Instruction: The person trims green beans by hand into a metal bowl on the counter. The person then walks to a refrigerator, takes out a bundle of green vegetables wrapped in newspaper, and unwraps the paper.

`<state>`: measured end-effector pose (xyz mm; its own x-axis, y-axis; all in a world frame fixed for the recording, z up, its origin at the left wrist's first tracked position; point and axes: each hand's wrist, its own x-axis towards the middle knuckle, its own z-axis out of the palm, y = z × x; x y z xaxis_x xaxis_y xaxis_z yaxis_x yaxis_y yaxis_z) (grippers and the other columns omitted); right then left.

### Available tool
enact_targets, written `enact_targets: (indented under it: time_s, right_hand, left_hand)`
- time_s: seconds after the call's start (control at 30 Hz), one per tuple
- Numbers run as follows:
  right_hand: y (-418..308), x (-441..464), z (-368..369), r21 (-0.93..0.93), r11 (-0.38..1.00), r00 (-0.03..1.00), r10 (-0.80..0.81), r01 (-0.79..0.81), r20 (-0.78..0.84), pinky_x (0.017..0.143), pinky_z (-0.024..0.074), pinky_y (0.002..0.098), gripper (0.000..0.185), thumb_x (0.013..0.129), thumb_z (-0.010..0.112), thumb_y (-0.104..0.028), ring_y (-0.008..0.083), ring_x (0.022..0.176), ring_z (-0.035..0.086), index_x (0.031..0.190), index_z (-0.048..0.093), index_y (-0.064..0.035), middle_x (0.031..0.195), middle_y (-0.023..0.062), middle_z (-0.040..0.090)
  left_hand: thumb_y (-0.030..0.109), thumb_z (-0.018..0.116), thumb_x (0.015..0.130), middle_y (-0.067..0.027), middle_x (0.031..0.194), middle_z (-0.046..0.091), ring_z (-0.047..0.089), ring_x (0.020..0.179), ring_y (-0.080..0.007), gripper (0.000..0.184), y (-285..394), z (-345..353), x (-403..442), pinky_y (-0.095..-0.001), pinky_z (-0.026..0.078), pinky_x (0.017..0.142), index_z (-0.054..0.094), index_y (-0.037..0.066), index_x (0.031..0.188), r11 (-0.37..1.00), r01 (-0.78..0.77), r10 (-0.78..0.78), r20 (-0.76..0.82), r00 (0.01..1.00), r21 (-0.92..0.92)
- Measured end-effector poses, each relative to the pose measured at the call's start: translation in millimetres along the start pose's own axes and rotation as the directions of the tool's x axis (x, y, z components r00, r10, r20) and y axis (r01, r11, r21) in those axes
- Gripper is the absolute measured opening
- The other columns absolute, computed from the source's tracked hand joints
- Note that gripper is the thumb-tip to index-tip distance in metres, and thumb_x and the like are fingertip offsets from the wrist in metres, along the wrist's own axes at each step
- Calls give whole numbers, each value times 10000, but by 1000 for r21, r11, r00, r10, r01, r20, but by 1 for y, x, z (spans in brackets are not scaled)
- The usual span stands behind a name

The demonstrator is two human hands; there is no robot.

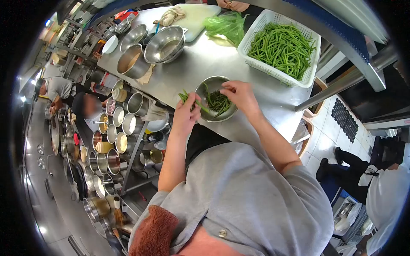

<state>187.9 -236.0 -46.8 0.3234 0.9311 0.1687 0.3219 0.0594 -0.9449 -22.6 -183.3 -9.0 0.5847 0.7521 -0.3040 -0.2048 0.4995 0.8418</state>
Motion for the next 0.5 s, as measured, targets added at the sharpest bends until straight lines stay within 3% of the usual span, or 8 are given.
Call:
enact_targets:
  time_s: [0.03, 0.13, 0.2, 0.27, 0.33, 0.47, 0.5]
  right_hand:
    - [-1, -4, 3, 8, 1000, 1000, 1, -1, 2, 576, 472, 279, 191, 822, 692, -106, 121, 629, 571, 977, 683, 6, 775, 93, 666]
    - [-8, -10, 5, -31, 997, 994, -70, 73, 90, 560, 465, 281, 193, 850, 673, -114, 134, 607, 571, 1009, 685, -5, 770, 78, 659]
    - [-20, -16, 12, 193, 980, 967, -11, -40, 254, 555, 461, 277, 184, 868, 655, -109, 137, 589, 563, 1011, 676, 6, 762, 82, 653]
    - [-31, -20, 16, 228, 974, 960, -47, -18, 276, 551, 457, 282, 180, 875, 640, -107, 162, 581, 560, 1015, 671, 2, 757, 105, 640]
    - [-32, -19, 16, 103, 983, 939, -175, 150, 295, 586, 471, 297, 186, 857, 644, -106, 209, 606, 590, 1009, 669, -2, 769, 138, 640]
    - [-4, 5, 23, -38, 999, 988, -26, 32, 155, 665, 503, 348, 178, 846, 624, -118, 301, 690, 639, 979, 674, -12, 806, 175, 656]
    - [6, 14, 29, -164, 985, 989, -24, 48, 147, 703, 507, 380, 172, 837, 614, -133, 333, 737, 645, 942, 673, -10, 825, 185, 661]
  left_hand:
    - [285, 528, 979, 43, 677, 428, 305, 492, -23, 224, 0, -2, 2, -196, 203, 426, 562, 78, 904, 987, -24, 17, -49, 999, -156]
    - [277, 515, 986, 35, 720, 434, 270, 479, -30, 213, -3, -8, 8, -197, 199, 422, 557, 83, 910, 971, -89, 75, -73, 994, -221]
    - [282, 506, 990, 34, 718, 435, 270, 478, -32, 219, -6, -6, 9, -198, 201, 423, 560, 83, 915, 970, -95, 75, -96, 993, -222]
    - [286, 497, 994, 34, 716, 437, 271, 477, -33, 226, -8, -5, 9, -198, 202, 423, 564, 83, 921, 971, -93, 69, -117, 991, -222]
    - [308, 480, 999, 30, 721, 436, 288, 495, -40, 255, -9, -5, 10, -199, 204, 425, 547, 87, 889, 974, -107, 89, -97, 991, -199]
    - [318, 471, 1002, 32, 710, 418, 305, 521, -47, 281, -7, -6, 5, -203, 208, 426, 497, 110, 815, 955, -130, 100, -120, 988, -267]
    - [320, 471, 1001, 36, 694, 401, 308, 531, -50, 293, -7, -10, 5, -206, 213, 426, 467, 121, 786, 929, -103, 78, -83, 993, -355]
